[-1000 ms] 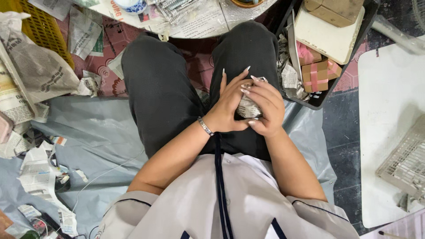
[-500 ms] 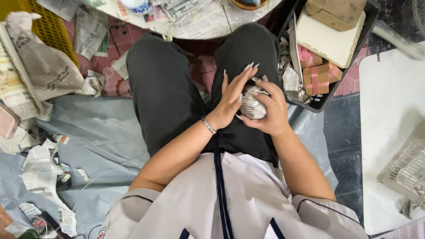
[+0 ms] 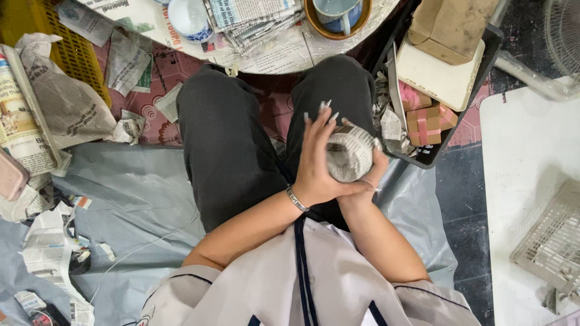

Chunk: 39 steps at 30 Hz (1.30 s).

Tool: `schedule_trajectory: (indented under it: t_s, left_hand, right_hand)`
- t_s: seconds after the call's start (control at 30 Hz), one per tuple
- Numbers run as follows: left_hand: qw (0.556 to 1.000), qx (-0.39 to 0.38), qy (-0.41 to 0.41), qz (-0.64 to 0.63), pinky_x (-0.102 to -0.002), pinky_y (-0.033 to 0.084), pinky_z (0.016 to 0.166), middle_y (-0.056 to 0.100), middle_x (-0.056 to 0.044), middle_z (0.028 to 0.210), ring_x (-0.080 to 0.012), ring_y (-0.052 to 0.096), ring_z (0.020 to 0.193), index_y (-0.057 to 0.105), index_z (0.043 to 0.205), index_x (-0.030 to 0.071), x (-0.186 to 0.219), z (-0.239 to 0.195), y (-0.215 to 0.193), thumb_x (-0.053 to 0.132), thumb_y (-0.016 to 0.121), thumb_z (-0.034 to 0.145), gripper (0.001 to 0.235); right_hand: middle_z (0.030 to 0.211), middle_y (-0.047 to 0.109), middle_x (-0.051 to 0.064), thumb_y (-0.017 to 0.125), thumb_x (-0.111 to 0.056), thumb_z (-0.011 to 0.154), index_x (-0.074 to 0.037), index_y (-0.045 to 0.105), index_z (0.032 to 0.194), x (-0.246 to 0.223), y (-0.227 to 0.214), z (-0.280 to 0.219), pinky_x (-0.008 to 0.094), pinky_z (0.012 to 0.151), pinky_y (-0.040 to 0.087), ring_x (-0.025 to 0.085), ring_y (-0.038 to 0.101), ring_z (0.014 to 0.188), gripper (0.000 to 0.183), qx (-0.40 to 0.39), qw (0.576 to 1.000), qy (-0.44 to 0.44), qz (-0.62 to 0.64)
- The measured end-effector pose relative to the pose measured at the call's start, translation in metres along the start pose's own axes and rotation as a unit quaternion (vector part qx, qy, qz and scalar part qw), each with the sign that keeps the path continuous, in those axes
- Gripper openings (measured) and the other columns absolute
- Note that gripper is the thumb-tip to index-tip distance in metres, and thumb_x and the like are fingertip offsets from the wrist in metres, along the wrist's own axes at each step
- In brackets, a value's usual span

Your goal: The person sits on the floor and wraps individual ceramic cups and bowls in newspaper. They fold the paper around each item, tuck the edges, and place the wrapped pieces onto a nearby table.

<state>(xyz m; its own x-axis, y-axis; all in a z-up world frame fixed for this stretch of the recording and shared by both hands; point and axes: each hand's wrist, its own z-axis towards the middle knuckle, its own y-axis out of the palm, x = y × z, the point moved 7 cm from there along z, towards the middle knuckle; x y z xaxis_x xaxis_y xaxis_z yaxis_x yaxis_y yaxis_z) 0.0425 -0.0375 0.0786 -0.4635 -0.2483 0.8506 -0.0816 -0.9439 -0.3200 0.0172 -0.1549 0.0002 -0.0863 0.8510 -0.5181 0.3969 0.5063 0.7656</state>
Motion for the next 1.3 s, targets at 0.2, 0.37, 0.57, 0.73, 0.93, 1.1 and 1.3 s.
schedule_trajectory:
  t_s: [0.2,0.37,0.57,0.73,0.93,1.1,1.3]
  left_hand:
    - [0.997,0.034,0.065,0.023,-0.072,0.009,0.129,0.054,-0.017,0.149,-0.0442,0.045,0.149,0.041,0.142,0.008,0.006,-0.007,-0.015,0.051,0.095,0.069,0.101]
    - [0.996,0.023,0.087,-0.002,-0.071,0.027,0.128,0.054,-0.018,0.148,-0.042,0.05,0.146,0.043,0.141,0.01,0.007,-0.012,-0.013,0.042,0.096,0.075,0.091]
    - [0.995,-0.018,0.099,-0.018,-0.054,0.04,0.124,0.052,-0.019,0.148,-0.0382,0.053,0.143,0.044,0.141,0.009,0.016,0.001,-0.022,0.034,0.097,0.075,0.089]
    - [0.992,-0.111,0.048,0.033,-0.044,0.049,0.114,0.056,-0.017,0.14,-0.0359,0.057,0.132,0.047,0.141,0.007,0.005,0.016,-0.018,0.027,0.095,0.068,0.09]
    - [0.987,-0.16,0.008,0.022,-0.045,0.048,0.109,0.058,-0.019,0.134,-0.0384,0.059,0.124,0.047,0.14,0.002,-0.017,0.027,0.002,0.022,0.09,0.067,0.087]
    - [0.986,-0.149,0.063,0.037,-0.045,0.044,0.12,0.055,-0.021,0.144,-0.0377,0.055,0.136,0.043,0.141,-0.001,-0.029,0.018,0.019,0.018,0.088,0.079,0.079]
    - [0.984,-0.146,0.05,-0.085,-0.047,0.036,0.127,0.051,-0.021,0.148,-0.0377,0.049,0.141,0.041,0.146,0.002,-0.039,0.016,0.012,0.025,0.087,0.076,0.086]
  right_hand:
    - [0.146,0.059,0.017,0.032,-0.058,0.103,0.002,0.052,0.145,0.005,0.019,-0.013,0.043,0.118,0.041,0.03,0.057,0.134,0.076,-0.004,0.996,0.075,0.048]
    - [0.154,0.052,0.021,0.031,-0.045,0.114,0.005,0.047,0.149,0.011,0.039,-0.011,0.041,0.123,0.038,0.031,0.053,0.141,0.063,-0.071,0.974,0.162,0.144]
    - [0.154,0.049,0.024,0.035,-0.026,0.11,0.004,0.049,0.149,-0.002,0.032,-0.002,0.044,0.121,0.039,0.034,0.051,0.141,0.051,-0.115,0.985,0.119,-0.047]
    - [0.144,0.057,0.021,0.05,-0.016,0.106,0.003,0.057,0.138,-0.052,0.037,0.01,0.04,0.112,0.044,0.032,0.058,0.13,0.038,-0.097,0.847,-0.092,-0.515]
    - [0.098,0.061,0.013,0.077,-0.015,0.091,-0.003,0.06,0.097,-0.094,0.082,-0.039,0.04,0.083,0.048,0.032,0.06,0.09,0.021,-0.177,0.481,-0.45,-0.731]
    - [0.091,0.064,0.014,0.083,-0.038,0.076,-0.005,0.06,0.084,-0.056,0.108,-0.04,0.043,0.082,0.051,0.034,0.062,0.088,0.041,-0.409,0.326,-0.328,-0.787]
    - [0.09,0.066,0.021,0.083,-0.05,0.071,0.001,0.068,0.084,-0.046,0.119,-0.004,0.049,0.087,0.05,0.04,0.063,0.09,0.055,-0.393,0.364,-0.143,-0.832]
